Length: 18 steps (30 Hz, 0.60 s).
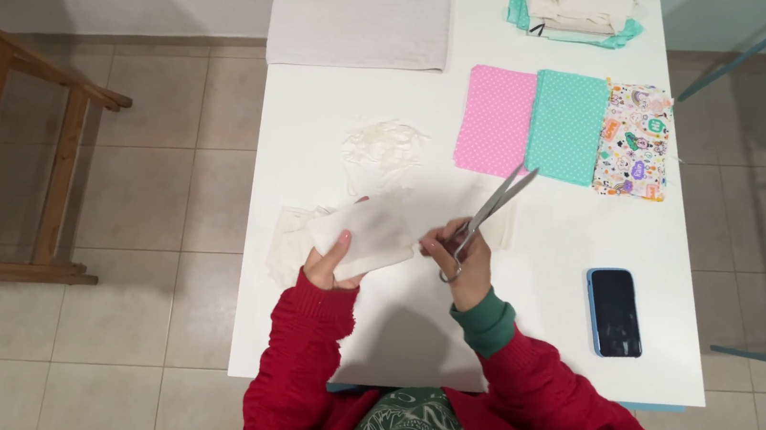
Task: Cutting pieces of white lining fabric into rectangles using scissors.
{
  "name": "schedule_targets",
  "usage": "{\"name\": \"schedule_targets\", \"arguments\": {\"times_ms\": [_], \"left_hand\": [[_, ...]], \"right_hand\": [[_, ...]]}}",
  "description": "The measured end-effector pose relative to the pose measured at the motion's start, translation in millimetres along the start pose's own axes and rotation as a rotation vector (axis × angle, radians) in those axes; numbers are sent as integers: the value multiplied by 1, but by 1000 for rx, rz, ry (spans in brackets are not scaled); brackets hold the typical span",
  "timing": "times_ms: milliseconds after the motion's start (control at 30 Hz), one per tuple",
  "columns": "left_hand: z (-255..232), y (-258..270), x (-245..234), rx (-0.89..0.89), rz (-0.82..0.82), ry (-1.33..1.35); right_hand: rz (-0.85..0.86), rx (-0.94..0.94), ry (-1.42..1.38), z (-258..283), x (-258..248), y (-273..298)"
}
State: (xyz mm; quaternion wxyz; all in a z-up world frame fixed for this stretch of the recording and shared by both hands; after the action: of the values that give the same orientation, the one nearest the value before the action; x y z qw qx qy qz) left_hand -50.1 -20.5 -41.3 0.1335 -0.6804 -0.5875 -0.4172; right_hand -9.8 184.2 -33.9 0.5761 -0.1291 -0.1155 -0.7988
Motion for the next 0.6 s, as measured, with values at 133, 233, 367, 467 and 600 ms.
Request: {"name": "schedule_targets", "arguments": {"times_ms": [133,233,367,467,600], "left_hand": [[-25,8,26,10,23,24],[-30,9,29,27,12,24],[-37,19,42,7,15,8],[7,-7,-62,11,-8,-64],[3,-3,-54,25,-2,-59]], "right_hand": [[330,66,146,-32,-11,23],[549,81,230,-26,2,42],[589,43,292,-11,12,42],[570,5,359,-1,16,40],[563,-20,383,4,21,41]]}}
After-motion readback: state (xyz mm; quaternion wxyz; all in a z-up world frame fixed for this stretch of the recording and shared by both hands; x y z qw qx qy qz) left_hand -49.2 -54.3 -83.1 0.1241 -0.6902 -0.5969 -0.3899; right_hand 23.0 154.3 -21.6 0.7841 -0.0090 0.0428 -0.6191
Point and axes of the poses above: each hand's wrist, its own y-axis away from the middle knuckle, its own x-axis out of the palm, z = x × y, the point moved 6 cm from there along -y, towards the middle knuckle, and after that the axes turned 2 degrees about -y, right-handed, at the moved point
